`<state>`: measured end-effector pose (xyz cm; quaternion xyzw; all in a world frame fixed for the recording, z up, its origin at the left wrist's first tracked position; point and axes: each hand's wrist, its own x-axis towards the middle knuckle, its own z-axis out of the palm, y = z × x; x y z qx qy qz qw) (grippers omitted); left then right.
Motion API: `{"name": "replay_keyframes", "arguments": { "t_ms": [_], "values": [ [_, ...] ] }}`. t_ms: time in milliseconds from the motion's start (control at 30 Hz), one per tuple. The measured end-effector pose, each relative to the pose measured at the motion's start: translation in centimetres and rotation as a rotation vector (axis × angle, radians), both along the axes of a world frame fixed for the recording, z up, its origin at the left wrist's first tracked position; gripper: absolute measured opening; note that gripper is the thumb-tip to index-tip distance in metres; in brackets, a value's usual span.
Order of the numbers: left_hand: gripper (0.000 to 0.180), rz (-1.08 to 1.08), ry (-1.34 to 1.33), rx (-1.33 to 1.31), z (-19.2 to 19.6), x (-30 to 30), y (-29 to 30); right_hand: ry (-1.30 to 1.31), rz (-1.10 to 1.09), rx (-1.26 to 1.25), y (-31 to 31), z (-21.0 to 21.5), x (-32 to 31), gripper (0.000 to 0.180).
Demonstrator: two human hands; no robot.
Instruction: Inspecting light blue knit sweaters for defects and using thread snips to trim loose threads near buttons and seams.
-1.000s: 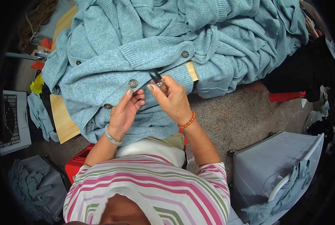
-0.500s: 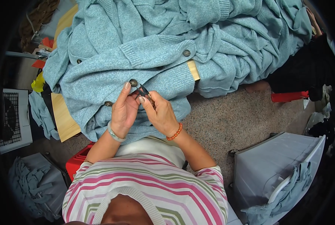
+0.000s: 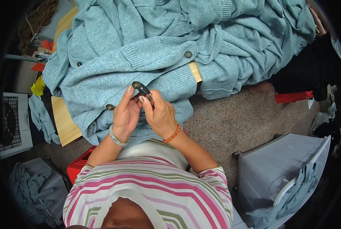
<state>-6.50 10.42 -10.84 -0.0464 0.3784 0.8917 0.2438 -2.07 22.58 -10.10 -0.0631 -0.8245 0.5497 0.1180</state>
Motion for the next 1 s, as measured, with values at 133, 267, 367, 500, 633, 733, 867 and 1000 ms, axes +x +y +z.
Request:
{"name": "replay_keyframes", "arguments": {
  "t_ms": [133, 267, 367, 500, 633, 733, 867, 1000],
  "values": [
    [0.025, 0.011, -0.018, -0.004, -0.27, -0.03, 0.01, 0.002, -0.014, 0.014, -0.14, 0.13, 0.06, 0.024],
    [0.026, 0.032, -0.024, -0.006, -0.31, -0.01, 0.19, 0.008, -0.035, 0.015, -0.18, -0.19, 0.21, 0.024],
    [0.029, 0.060, -0.029, -0.020, -0.27, 0.03, 0.29, -0.002, -0.038, 0.007, -0.17, -0.10, 0.33, 0.024],
    [0.029, 0.042, -0.022, -0.032, -0.07, 0.06, 0.33, -0.003, -0.023, 0.006, -0.16, -0.07, 0.07, 0.024],
    [0.029, 0.052, -0.021, -0.023, -0.07, 0.14, 0.41, 0.023, -0.041, 0.034, -0.26, -0.12, -0.03, 0.023],
    [0.029, 0.035, -0.009, -0.027, -0.03, 0.13, 0.39, 0.049, -0.046, 0.087, -0.25, -0.28, -0.07, 0.023],
    [0.029, 0.025, 0.001, -0.036, 0.35, 0.24, 0.47, 0.100, -0.078, 0.164, -0.37, -0.49, -0.10, 0.022],
    [0.029, 0.018, 0.012, -0.026, 0.22, 0.20, 0.42, 0.050, -0.048, 0.174, -0.31, -0.22, -0.11, 0.023]
  ]
}}
